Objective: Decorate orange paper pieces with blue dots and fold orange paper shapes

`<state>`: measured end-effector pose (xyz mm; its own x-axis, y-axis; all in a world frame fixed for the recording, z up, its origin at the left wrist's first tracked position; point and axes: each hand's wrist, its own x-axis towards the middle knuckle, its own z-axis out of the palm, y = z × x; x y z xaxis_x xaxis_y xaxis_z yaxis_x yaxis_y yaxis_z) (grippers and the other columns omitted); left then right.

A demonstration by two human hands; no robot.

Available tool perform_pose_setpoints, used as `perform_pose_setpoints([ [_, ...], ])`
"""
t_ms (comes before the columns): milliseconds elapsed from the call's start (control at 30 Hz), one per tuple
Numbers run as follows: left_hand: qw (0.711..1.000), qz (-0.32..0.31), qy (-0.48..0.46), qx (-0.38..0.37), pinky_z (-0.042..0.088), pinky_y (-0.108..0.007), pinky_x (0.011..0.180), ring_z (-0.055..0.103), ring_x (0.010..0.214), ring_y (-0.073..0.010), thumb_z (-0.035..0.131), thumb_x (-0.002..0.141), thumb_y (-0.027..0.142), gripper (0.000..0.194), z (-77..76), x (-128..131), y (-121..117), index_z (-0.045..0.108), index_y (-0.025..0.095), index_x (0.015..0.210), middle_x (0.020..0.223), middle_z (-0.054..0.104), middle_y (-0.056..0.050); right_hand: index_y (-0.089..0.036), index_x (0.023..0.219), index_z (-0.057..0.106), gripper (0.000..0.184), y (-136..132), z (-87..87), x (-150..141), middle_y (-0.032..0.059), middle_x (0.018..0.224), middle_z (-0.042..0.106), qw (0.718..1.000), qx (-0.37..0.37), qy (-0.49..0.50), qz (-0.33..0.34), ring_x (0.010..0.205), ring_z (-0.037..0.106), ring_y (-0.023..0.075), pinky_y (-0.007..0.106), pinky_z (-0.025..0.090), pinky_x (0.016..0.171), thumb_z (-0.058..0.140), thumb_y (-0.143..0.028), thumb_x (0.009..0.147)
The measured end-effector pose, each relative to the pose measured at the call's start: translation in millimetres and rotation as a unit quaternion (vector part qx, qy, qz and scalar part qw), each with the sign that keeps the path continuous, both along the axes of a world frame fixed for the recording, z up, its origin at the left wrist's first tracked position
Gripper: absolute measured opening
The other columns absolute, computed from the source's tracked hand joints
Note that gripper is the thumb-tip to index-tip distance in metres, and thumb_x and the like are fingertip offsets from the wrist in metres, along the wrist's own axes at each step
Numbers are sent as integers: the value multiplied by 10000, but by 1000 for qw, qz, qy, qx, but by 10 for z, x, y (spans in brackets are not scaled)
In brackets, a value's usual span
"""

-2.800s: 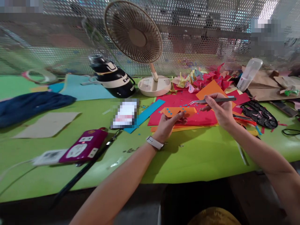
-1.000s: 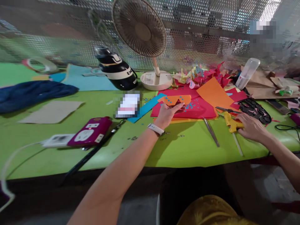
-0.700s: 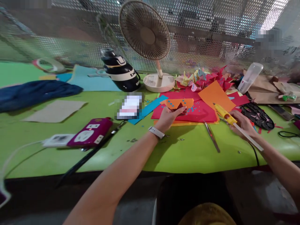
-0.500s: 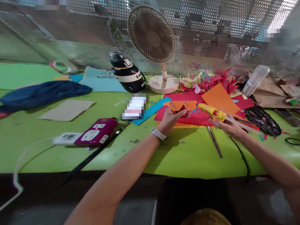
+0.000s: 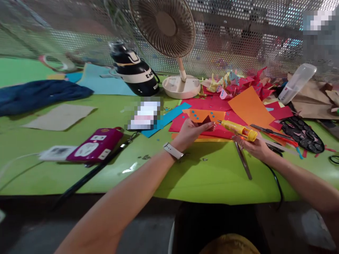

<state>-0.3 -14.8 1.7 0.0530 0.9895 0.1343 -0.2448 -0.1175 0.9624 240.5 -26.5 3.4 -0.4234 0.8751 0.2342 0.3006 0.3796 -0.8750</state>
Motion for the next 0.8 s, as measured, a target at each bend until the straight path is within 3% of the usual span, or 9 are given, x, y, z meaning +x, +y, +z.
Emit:
perform_pose_setpoints([
  [267,1000,-12,6,10,623,-347,767,673,696,-153,889,631,350,286,15,9,-9,734,163,781,758,719,-20,-208,876,658,360,-78,122,-62,30,739,613,999,11,31,-23,568,524,135,265,442,459,691,-558,804],
  [600,1000,-9,16,18,630,-370,776,679,708,-166,893,620,380,306,26,20,-7,738,169,778,777,729,-30,-215,907,665,370,-71,65,-58,40,748,615,1000,-6,25,-14,615,541,169,303,461,520,665,-572,810],
  [800,999,-12,24,24,627,-379,779,679,706,-170,892,613,401,325,36,20,-17,735,166,775,778,729,-36,-220,862,648,396,-65,58,-58,20,709,587,999,-7,28,-30,563,488,141,277,420,476,685,-606,777],
])
